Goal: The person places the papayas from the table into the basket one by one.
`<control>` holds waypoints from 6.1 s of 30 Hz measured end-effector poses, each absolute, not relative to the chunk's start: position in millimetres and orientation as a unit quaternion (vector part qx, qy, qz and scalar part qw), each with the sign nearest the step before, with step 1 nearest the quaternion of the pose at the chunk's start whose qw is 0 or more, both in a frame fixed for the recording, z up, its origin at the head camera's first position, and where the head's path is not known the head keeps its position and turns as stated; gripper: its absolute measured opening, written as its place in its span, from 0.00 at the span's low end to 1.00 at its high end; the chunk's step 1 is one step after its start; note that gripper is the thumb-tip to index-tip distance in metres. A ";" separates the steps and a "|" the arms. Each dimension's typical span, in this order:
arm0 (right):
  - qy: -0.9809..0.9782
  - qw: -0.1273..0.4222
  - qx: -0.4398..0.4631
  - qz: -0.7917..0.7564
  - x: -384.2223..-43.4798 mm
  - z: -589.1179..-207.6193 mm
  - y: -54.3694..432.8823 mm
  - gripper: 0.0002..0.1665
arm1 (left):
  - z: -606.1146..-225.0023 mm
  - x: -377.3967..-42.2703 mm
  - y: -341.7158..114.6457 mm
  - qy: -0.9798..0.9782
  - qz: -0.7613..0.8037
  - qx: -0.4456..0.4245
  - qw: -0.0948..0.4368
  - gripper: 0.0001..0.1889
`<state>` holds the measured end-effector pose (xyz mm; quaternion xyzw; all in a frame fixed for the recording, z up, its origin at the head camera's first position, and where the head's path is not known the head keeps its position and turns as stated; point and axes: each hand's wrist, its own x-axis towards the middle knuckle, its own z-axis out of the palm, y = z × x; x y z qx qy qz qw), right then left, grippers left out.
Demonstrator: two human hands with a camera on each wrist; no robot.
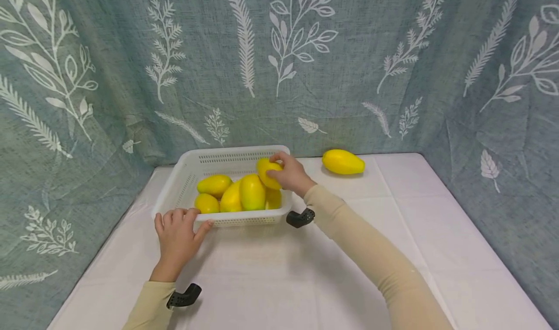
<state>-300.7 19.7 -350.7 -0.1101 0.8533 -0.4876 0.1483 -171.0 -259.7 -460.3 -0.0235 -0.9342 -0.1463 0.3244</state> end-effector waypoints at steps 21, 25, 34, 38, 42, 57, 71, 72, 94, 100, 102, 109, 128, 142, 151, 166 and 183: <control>0.892 0.113 -0.191 -0.393 -277.7 -365.1 0.8 0.23 | -460.1 -170.6 -258.3 -0.934 -0.147 -0.024 0.324 0.30; 0.889 0.133 -0.170 -0.404 -278.2 -362.7 6.2 0.27 | -459.2 -170.7 -255.3 -0.936 -0.145 -0.020 0.319 0.24; 0.868 0.104 -0.126 -0.468 -290.2 -346.6 46.4 0.30 | -458.4 -171.2 -253.6 -0.940 -0.146 -0.007 0.308 0.24; 0.858 0.067 -0.080 -0.504 -300.5 -342.6 78.2 0.32 | -457.5 -170.2 -255.7 -0.940 -0.143 -0.008 0.310 0.25; 0.848 0.045 -0.030 -0.527 -314.1 -344.1 113.4 0.34 | -456.3 -168.8 -257.7 -0.939 -0.148 -0.007 0.311 0.25; 0.847 0.026 0.091 -0.523 -324.2 -373.8 208.3 0.38 | -457.9 -167.3 -257.0 -0.938 -0.149 -0.011 0.313 0.23; 0.838 0.072 0.092 -0.534 -336.6 -384.8 202.4 0.40 | -457.5 -169.0 -260.5 -0.935 -0.138 -0.016 0.327 0.31; 0.835 0.078 0.093 -0.536 -338.4 -386.4 200.3 0.40 | -457.5 -169.4 -260.6 -0.934 -0.137 -0.018 0.330 0.32; 0.866 0.148 0.082 -0.470 -376.2 -423.7 185.4 0.58 | -465.6 -172.1 -256.7 -0.920 -0.128 -0.034 0.369 0.46; 0.853 0.144 0.079 -0.495 -378.4 -420.5 178.2 0.56 | -464.3 -169.9 -257.7 -0.919 -0.126 -0.034 0.372 0.45; 0.849 0.143 0.086 -0.502 -381.4 -421.6 174.7 0.56 | -463.7 -169.4 -258.1 -0.920 -0.125 -0.031 0.370 0.45; 0.832 0.113 0.120 -0.530 -389.9 -426.9 163.3 0.53 | -463.8 -168.3 -259.0 -0.927 -0.124 -0.026 0.353 0.45; 0.718 0.086 0.151 -0.674 -392.0 -426.3 139.3 0.45 | -463.5 -168.0 -262.3 -0.926 -0.127 -0.030 0.354 0.44; 0.724 0.066 0.156 -0.669 -381.7 -428.2 151.3 0.49 | -467.1 -167.2 -252.1 -0.931 -0.133 -0.028 0.337 0.43; 0.724 0.057 0.157 -0.670 -378.1 -431.6 165.0 0.48 | -469.2 -169.3 -245.3 -0.927 -0.138 -0.034 0.346 0.46; 0.739 0.064 0.044 -0.669 -369.9 -378.2 167.2 0.48 | -462.7 -168.0 -257.4 -0.928 -0.131 -0.027 0.348 0.46; 0.743 0.164 -0.117 -0.638 -318.6 -314.4 31.6 0.40 | -459.4 -172.7 -259.5 -0.931 -0.140 -0.028 0.336 0.37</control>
